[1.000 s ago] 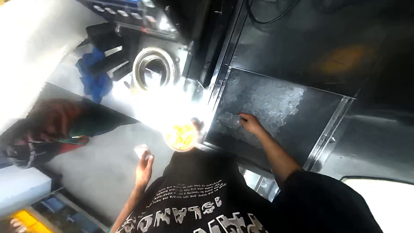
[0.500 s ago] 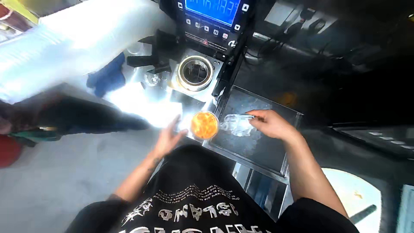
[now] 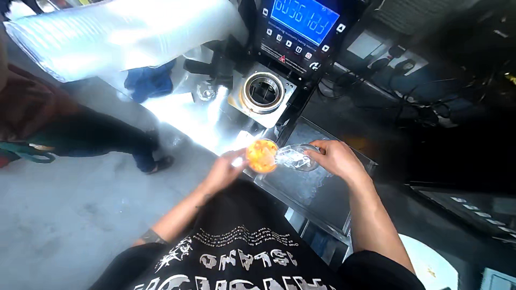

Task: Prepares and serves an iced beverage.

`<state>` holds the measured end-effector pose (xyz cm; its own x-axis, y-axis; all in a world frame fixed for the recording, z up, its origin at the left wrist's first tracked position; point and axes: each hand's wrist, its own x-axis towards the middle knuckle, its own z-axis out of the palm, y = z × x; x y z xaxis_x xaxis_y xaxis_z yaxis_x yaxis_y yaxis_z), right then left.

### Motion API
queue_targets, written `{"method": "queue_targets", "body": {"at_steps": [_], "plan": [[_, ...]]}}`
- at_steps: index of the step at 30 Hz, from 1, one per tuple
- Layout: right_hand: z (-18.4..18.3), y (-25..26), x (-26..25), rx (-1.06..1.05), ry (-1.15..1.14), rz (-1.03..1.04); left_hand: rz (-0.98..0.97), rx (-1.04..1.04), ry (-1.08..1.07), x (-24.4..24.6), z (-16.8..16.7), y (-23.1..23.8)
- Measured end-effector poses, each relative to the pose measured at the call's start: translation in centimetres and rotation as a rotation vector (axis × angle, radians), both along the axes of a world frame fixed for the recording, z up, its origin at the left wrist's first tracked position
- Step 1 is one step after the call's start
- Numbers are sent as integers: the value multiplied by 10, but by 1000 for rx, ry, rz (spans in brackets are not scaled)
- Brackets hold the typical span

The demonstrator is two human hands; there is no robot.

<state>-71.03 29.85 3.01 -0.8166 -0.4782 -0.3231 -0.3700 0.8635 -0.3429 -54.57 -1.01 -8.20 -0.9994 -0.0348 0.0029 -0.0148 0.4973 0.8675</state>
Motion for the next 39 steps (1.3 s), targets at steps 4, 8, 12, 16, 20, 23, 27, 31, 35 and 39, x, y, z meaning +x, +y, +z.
{"method": "queue_targets", "body": {"at_steps": [4, 8, 12, 16, 20, 23, 27, 31, 35, 39], "plan": [[11, -4, 7, -56, 31, -7, 124, 44, -28, 9, -6, 0], [0, -6, -5, -65, 8, 32, 271, 105, -59, 23, -17, -2], [-14, 0, -12, -94, -22, 21, 395, 66, -150, 46, -34, -4], [-16, 8, -15, -84, -30, -5, 484, 43, -258, 72, -41, 2], [-11, 6, -14, -51, -16, 4, 548, 0, -317, 99, -45, 5], [-3, -3, -9, 16, 28, 35, 571, 6, -360, 120, -51, 2], [10, -10, -4, 102, 53, -4, 508, 13, -417, 143, -63, -19], [-3, -8, 2, 26, -6, -69, 473, 42, -406, 176, -68, -51], [-41, 1, 11, -227, -150, -188, 512, 51, -412, 225, -81, -88], [-54, 2, 47, -411, -209, -353, 533, 50, -463, 266, -95, -119]]}}
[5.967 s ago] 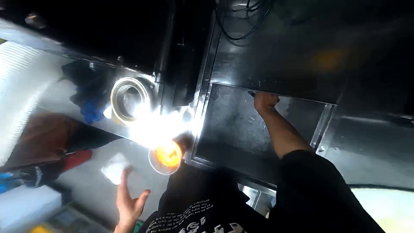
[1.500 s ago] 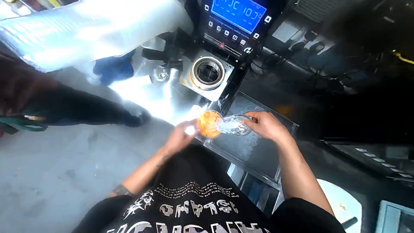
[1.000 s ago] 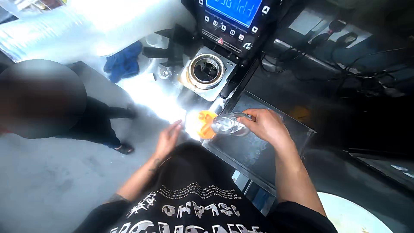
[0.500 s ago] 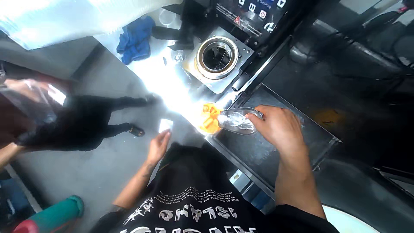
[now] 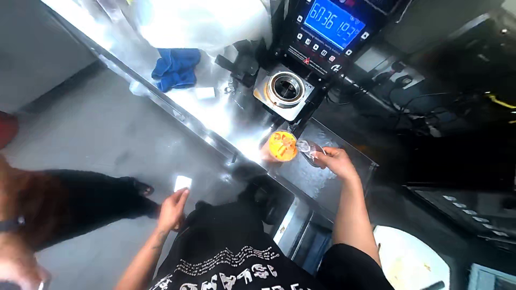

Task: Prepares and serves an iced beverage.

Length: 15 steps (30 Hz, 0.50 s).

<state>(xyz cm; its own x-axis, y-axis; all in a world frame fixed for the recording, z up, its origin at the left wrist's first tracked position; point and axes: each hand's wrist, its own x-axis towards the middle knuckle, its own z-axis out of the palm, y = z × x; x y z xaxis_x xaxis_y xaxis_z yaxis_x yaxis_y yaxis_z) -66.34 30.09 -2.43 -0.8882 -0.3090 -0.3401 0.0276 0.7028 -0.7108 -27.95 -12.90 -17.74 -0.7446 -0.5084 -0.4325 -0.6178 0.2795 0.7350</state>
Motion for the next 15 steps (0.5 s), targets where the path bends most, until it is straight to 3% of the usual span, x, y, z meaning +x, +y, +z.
{"method": "queue_targets", "body": {"at_steps": [6, 10, 13, 15], "plan": [[-10, 30, 45, -78, -156, -388, -122, 88, -36, 21, -32, -37], [-23, 39, 65, -69, -261, -712, 32, 200, -60, -3, -66, -65], [-4, 20, 76, -20, -78, -874, 265, 345, -126, -18, -95, -77], [33, -14, 78, -116, 139, -779, 351, 404, -184, -24, -108, -85]]}}
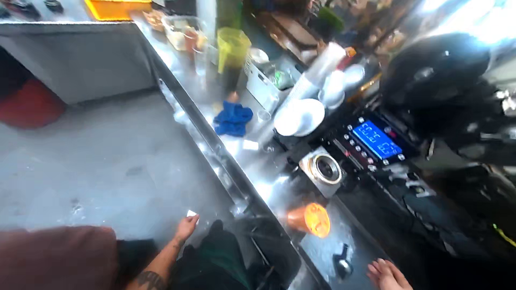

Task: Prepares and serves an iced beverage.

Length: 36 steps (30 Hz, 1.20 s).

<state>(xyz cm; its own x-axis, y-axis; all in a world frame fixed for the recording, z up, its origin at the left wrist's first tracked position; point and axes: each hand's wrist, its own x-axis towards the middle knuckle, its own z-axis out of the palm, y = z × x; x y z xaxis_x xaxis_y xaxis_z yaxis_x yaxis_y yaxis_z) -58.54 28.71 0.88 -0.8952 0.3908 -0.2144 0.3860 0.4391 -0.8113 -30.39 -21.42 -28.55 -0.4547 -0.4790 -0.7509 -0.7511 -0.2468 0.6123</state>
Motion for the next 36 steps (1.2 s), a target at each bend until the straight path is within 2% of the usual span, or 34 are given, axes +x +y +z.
{"method": "queue_targets", "body": {"at_steps": [2, 3, 6, 7, 9, 12, 14, 16, 18, 19, 21, 22, 23, 26, 28, 30, 33, 36], "plan": [[43, -46, 0, -116, 220, 268, 8, 23, -42, -3, -13, -12], [60, -73, 0, -185, 278, 485, 4, 20, -51, -4, -19, -22], [82, -169, 5, -308, 220, 1097, 16, -16, -111, -7, -32, -61], [75, -203, 5, -326, 148, 1248, 30, -26, -125, -11, -31, -76], [39, -268, -2, -302, 12, 1464, 71, -51, -134, -18, -23, -108], [-9, -343, -15, 3, -146, 1566, 136, -99, -134, -20, 2, -148], [-14, -378, -26, 30, -176, 1614, 227, -169, -106, -23, 20, -166], [-21, -404, -39, -98, -99, 1642, 303, -263, -52, -38, 38, -181], [-34, -422, -53, -93, -15, 1636, 343, -350, 27, -62, 61, -189], [-28, -431, -60, -33, -5, 1641, 363, -378, 90, -79, 73, -191], [11, -456, -77, 17, -154, 1680, 373, -433, 261, -123, 101, -204], [31, -468, -84, 1, -251, 1676, 334, -471, 348, -147, 115, -216], [34, -474, -90, -22, -264, 1658, 276, -522, 425, -172, 128, -230], [5, -484, -107, -138, -39, 1548, 95, -601, 597, -250, 164, -285], [-4, -498, -117, -188, 22, 1451, -42, -594, 664, -298, 179, -319], [-4, -518, -129, -217, 73, 1320, -215, -603, 705, -341, 179, -348], [-1, -556, -148, -241, 180, 1048, -491, -599, 716, -392, 158, -391], [11, -607, -175, -313, 268, 797, -647, -584, 685, -424, 144, -440]]}}
